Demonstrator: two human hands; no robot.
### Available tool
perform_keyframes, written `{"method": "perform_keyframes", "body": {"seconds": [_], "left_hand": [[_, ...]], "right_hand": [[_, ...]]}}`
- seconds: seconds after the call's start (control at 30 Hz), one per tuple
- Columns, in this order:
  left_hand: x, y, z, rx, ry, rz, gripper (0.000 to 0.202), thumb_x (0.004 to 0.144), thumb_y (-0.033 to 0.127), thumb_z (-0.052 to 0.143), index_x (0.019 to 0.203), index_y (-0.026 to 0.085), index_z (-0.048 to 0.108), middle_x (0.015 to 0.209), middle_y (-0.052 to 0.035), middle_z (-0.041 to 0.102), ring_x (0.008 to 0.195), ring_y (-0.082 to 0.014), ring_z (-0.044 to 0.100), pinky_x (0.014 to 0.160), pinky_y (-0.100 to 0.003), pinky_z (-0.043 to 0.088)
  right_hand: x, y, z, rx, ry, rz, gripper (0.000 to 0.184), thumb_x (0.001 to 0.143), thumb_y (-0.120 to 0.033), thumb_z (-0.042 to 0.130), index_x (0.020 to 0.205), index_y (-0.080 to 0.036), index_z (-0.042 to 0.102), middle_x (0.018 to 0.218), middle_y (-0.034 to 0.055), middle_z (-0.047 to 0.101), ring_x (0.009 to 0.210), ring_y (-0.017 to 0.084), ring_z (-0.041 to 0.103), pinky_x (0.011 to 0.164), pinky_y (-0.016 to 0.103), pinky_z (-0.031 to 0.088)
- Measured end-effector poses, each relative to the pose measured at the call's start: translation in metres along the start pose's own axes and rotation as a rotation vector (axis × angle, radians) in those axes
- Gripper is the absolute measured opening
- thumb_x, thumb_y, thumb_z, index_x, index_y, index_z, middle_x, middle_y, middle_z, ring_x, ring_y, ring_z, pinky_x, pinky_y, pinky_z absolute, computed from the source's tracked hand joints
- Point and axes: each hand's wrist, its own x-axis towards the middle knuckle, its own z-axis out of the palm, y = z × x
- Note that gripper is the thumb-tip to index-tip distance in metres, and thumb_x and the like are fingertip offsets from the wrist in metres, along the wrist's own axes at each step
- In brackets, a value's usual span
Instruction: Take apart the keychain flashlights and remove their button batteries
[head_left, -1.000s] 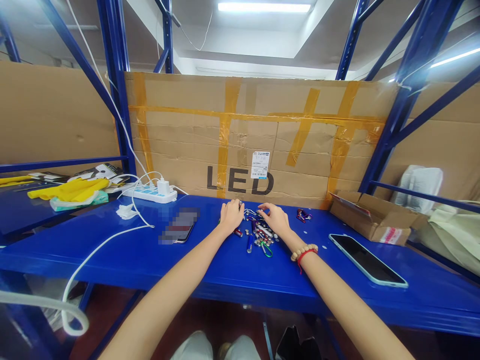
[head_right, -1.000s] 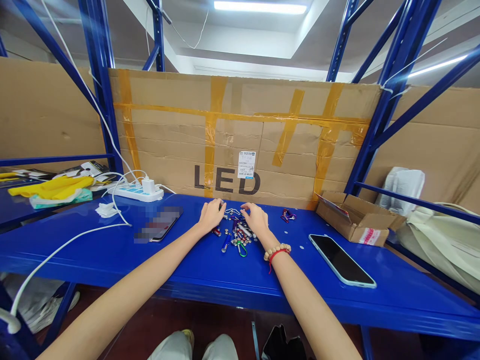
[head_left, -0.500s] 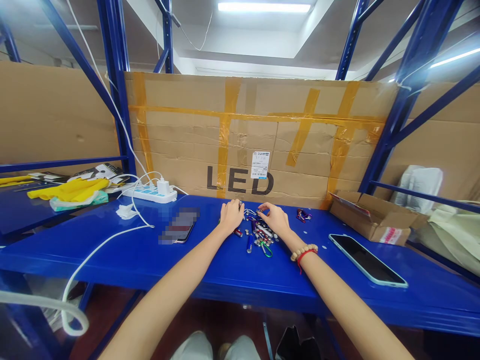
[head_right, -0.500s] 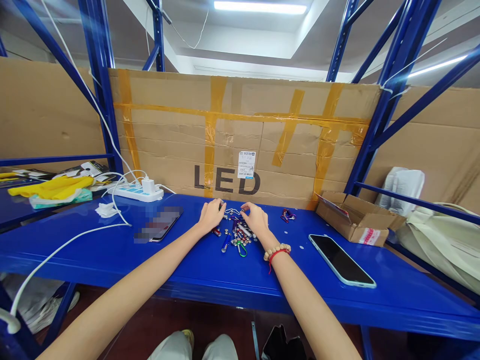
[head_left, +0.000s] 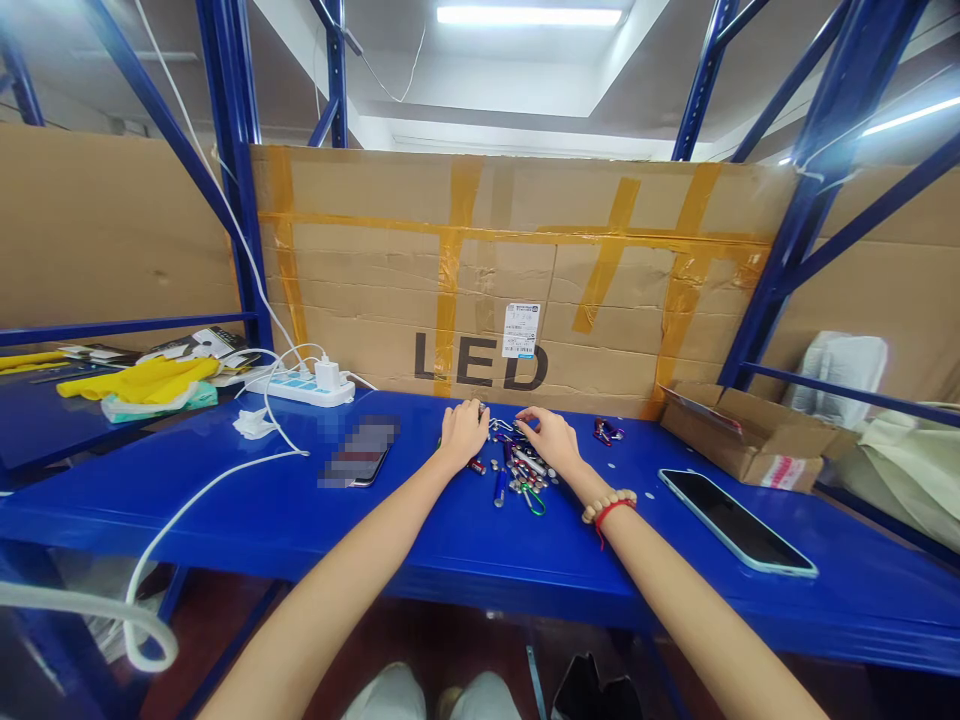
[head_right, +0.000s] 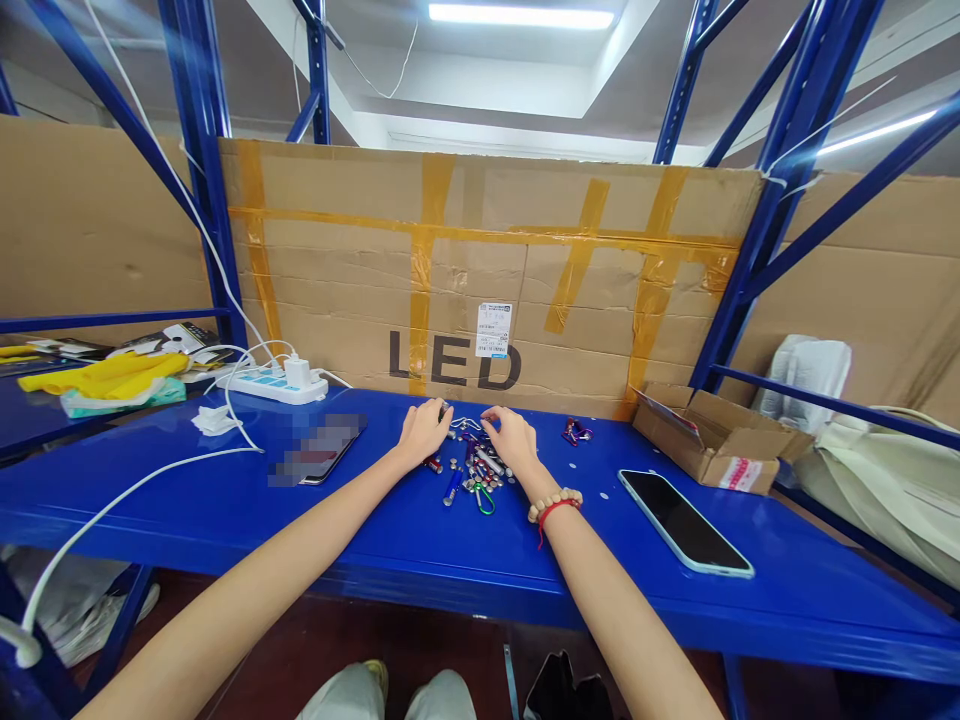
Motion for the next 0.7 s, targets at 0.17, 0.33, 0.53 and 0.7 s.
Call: {"method": "perform_keyframes", "body": {"seconds": [0.17,0.33,0.53,0.7], "left_hand": [[0.001,-0.0007,0.0015,0.007,-0.008,0.011,0.03,0.092,0.031,0.029,0.093,0.015,0.054,0.104,-0.0098,0.064,0.103,-0.0228,0.056,0.089,-0.037,0.035],[0.0004,0.0005,-0.0001,0.0,-0.02,0.009,0.029,0.092,0.03,0.029,0.096,0.015,0.054,0.106,-0.0101,0.064,0.104,-0.0225,0.055,0.09,-0.036,0.035],[-0.001,0.0027,-0.0026,-0.007,-0.032,0.01,0.028,0.092,0.029,0.029,0.094,0.016,0.054,0.106,-0.0092,0.064,0.104,-0.0218,0.055,0.09,-0.036,0.035],[-0.0001,0.0019,-0.0009,0.005,-0.029,0.028,0.03,0.092,0.03,0.029,0.092,0.015,0.055,0.103,-0.0094,0.065,0.101,-0.0229,0.057,0.088,-0.037,0.036]], "right_hand": [[-0.0001,-0.0016,-0.0014,0.004,-0.02,0.026,0.013,0.08,-0.029,0.055,0.089,-0.025,0.064,0.092,-0.0038,0.069,0.074,0.014,0.061,0.065,0.025,0.041],[-0.0004,-0.0024,-0.0018,0.007,-0.029,0.033,0.01,0.079,-0.029,0.058,0.085,-0.025,0.065,0.089,-0.004,0.07,0.072,0.013,0.061,0.063,0.025,0.04],[-0.0004,-0.0002,-0.0014,-0.014,-0.018,-0.012,0.009,0.077,-0.031,0.062,0.079,-0.024,0.067,0.088,-0.0026,0.068,0.071,0.012,0.059,0.062,0.024,0.038],[0.0001,0.0019,-0.0005,-0.011,-0.011,-0.035,0.007,0.075,-0.03,0.065,0.078,-0.024,0.069,0.087,-0.0026,0.065,0.068,0.01,0.057,0.059,0.023,0.037]]}}
